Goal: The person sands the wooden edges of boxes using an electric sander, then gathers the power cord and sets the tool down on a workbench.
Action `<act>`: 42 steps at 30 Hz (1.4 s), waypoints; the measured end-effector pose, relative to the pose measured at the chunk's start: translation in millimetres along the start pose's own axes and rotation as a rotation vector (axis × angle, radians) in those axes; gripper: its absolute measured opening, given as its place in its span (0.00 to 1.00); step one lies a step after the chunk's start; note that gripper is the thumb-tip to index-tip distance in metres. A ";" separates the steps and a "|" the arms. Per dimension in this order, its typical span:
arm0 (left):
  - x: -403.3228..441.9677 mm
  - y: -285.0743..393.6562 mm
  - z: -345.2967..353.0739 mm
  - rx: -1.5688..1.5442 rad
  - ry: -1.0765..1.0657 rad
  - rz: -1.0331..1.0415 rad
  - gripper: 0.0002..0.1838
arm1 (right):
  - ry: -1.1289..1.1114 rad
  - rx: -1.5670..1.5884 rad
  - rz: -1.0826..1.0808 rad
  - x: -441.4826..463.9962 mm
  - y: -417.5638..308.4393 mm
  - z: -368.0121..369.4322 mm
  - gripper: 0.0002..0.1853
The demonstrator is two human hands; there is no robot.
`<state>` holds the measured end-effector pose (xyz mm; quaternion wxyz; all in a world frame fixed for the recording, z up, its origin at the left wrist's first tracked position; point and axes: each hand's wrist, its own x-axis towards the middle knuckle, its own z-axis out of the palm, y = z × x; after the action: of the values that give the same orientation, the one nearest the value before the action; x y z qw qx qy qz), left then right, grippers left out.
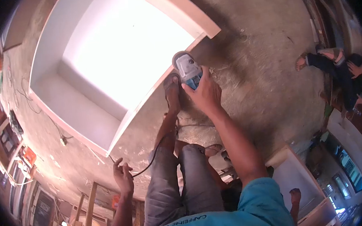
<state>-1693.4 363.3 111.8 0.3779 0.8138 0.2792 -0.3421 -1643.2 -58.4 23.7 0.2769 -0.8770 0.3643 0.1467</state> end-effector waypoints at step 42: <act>3.6 70.0 43.3 0.339 -0.184 0.110 0.19 | 0.014 0.058 0.112 26.5 7.1 -37.5 0.46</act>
<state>-1656.3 290.0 118.0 0.2776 0.8450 0.1372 -0.4360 -1627.9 -99.6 39.0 0.2907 -0.8479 0.4189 0.1452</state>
